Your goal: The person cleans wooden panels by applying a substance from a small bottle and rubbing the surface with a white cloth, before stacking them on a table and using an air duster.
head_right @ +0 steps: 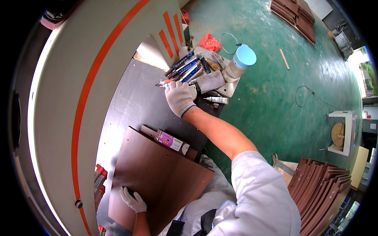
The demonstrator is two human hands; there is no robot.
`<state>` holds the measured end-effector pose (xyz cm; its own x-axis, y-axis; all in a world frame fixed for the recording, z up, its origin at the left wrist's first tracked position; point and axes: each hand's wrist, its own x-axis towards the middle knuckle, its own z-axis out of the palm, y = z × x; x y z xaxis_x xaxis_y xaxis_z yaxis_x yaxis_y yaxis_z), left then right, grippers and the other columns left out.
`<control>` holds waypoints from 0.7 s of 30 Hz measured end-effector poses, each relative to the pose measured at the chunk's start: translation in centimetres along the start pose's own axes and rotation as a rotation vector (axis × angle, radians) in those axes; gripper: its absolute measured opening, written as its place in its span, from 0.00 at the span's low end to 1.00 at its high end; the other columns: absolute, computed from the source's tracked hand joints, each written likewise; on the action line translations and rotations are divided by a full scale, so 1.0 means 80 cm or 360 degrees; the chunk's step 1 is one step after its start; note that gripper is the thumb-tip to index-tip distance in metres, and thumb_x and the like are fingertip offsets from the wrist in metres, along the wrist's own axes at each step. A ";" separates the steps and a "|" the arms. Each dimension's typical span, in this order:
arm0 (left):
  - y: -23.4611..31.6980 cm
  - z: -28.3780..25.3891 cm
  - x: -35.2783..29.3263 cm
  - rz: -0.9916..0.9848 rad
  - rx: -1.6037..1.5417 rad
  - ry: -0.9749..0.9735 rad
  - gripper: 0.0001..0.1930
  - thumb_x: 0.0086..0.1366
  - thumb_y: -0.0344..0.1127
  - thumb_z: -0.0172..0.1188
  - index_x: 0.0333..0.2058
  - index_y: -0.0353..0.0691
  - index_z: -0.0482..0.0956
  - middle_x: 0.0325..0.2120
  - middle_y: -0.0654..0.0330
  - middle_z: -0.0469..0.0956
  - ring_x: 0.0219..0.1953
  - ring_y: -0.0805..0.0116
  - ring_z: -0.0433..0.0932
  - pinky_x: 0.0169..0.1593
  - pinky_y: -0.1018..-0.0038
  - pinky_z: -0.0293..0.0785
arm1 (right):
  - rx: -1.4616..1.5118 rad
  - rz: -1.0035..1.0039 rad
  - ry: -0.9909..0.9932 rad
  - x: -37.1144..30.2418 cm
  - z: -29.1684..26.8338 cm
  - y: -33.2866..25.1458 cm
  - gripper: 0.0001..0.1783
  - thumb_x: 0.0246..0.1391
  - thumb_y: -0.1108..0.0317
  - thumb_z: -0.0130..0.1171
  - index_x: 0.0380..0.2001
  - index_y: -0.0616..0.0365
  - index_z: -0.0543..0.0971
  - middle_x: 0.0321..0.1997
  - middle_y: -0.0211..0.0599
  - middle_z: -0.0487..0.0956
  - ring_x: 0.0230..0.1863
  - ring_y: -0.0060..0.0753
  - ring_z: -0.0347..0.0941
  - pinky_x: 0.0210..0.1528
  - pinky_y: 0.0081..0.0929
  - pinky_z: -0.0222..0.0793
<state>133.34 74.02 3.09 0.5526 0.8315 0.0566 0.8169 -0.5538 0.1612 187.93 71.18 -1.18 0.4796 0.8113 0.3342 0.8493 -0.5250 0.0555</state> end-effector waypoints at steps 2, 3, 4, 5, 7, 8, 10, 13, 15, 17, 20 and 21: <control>0.000 0.000 0.000 0.0003 0.0002 0.0002 0.28 0.71 0.40 0.52 0.63 0.29 0.65 0.67 0.38 0.62 0.70 0.33 0.57 0.71 0.41 0.52 | -0.0055 -0.0006 0.0071 -0.005 -0.002 -0.003 0.06 0.52 0.64 0.57 0.33 0.50 0.79 0.36 0.32 0.75 0.40 0.35 0.72 0.37 0.35 0.68; 0.001 0.000 0.000 0.0008 0.0000 0.0006 0.28 0.71 0.41 0.52 0.63 0.29 0.65 0.67 0.38 0.62 0.70 0.33 0.57 0.71 0.41 0.52 | -0.0053 -0.0006 0.0068 -0.007 -0.002 -0.003 0.06 0.52 0.64 0.57 0.33 0.50 0.79 0.36 0.32 0.75 0.40 0.35 0.72 0.37 0.35 0.68; 0.001 0.000 0.000 0.0008 0.0001 0.0003 0.28 0.71 0.41 0.52 0.63 0.29 0.65 0.67 0.38 0.62 0.70 0.33 0.57 0.71 0.41 0.52 | -0.0039 -0.0003 0.0092 -0.009 -0.003 -0.003 0.06 0.52 0.64 0.57 0.32 0.50 0.79 0.36 0.32 0.75 0.40 0.35 0.72 0.37 0.35 0.67; 0.001 -0.001 0.000 0.0011 0.0004 0.0004 0.28 0.71 0.41 0.52 0.63 0.29 0.65 0.67 0.38 0.62 0.70 0.33 0.57 0.71 0.41 0.53 | -0.0025 -0.0001 0.0115 -0.010 -0.003 -0.003 0.05 0.51 0.64 0.57 0.31 0.50 0.79 0.36 0.32 0.75 0.41 0.35 0.71 0.38 0.35 0.67; 0.002 -0.001 0.001 0.0018 0.0005 0.0005 0.28 0.71 0.41 0.51 0.63 0.28 0.65 0.67 0.38 0.62 0.70 0.33 0.57 0.71 0.41 0.53 | 0.0017 -0.0052 0.0062 -0.012 -0.001 0.002 0.06 0.52 0.64 0.57 0.32 0.50 0.79 0.36 0.33 0.75 0.41 0.36 0.71 0.38 0.36 0.66; 0.002 -0.001 0.002 0.0025 -0.0004 0.0012 0.28 0.71 0.41 0.51 0.63 0.29 0.65 0.67 0.38 0.62 0.70 0.33 0.57 0.71 0.41 0.53 | 0.0059 -0.0104 0.0010 -0.013 0.000 0.005 0.07 0.53 0.64 0.56 0.32 0.51 0.80 0.35 0.35 0.76 0.41 0.38 0.71 0.39 0.38 0.65; 0.000 -0.001 0.001 0.0023 -0.0008 0.0022 0.28 0.71 0.41 0.51 0.63 0.29 0.65 0.67 0.38 0.63 0.70 0.33 0.57 0.71 0.41 0.53 | 0.0086 -0.0139 -0.0002 -0.016 -0.005 0.006 0.06 0.53 0.64 0.56 0.31 0.51 0.80 0.35 0.35 0.76 0.41 0.38 0.71 0.40 0.38 0.64; 0.000 0.000 0.001 0.0013 -0.0006 0.0027 0.28 0.71 0.41 0.51 0.63 0.29 0.66 0.67 0.39 0.63 0.70 0.33 0.58 0.71 0.42 0.53 | 0.0062 -0.0200 -0.0060 -0.015 -0.013 0.006 0.05 0.53 0.64 0.56 0.30 0.50 0.80 0.36 0.36 0.76 0.41 0.38 0.71 0.41 0.38 0.63; 0.002 -0.001 0.002 0.0010 -0.0003 0.0020 0.27 0.71 0.42 0.51 0.64 0.30 0.66 0.67 0.39 0.63 0.70 0.33 0.58 0.71 0.42 0.53 | 0.0015 -0.0223 -0.0106 -0.014 -0.013 0.007 0.05 0.53 0.65 0.56 0.29 0.50 0.80 0.36 0.36 0.76 0.41 0.38 0.71 0.41 0.38 0.62; 0.000 0.000 0.002 0.0012 0.0008 0.0019 0.28 0.71 0.42 0.51 0.64 0.30 0.66 0.67 0.39 0.62 0.70 0.33 0.57 0.71 0.42 0.53 | 0.0010 -0.0224 -0.0102 -0.014 -0.009 0.011 0.05 0.52 0.65 0.56 0.27 0.50 0.79 0.37 0.36 0.77 0.41 0.38 0.71 0.42 0.39 0.62; -0.001 0.001 0.001 0.0009 0.0011 0.0023 0.28 0.71 0.42 0.51 0.64 0.30 0.66 0.68 0.39 0.62 0.70 0.33 0.57 0.71 0.42 0.53 | 0.0073 -0.0213 -0.0057 -0.016 -0.008 0.011 0.05 0.52 0.65 0.56 0.27 0.50 0.79 0.36 0.37 0.77 0.41 0.39 0.71 0.42 0.38 0.62; -0.002 0.002 0.000 0.0009 0.0003 0.0025 0.28 0.71 0.42 0.52 0.64 0.30 0.66 0.68 0.39 0.62 0.70 0.33 0.57 0.71 0.42 0.53 | 0.0075 -0.0214 -0.0058 -0.016 -0.012 0.011 0.05 0.52 0.65 0.56 0.27 0.50 0.79 0.36 0.37 0.77 0.41 0.39 0.71 0.42 0.38 0.62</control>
<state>133.25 74.11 2.94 0.5545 0.8290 0.0731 0.8141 -0.5585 0.1589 187.85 69.41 -0.64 0.3678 0.8827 0.2926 0.9154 -0.3991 0.0531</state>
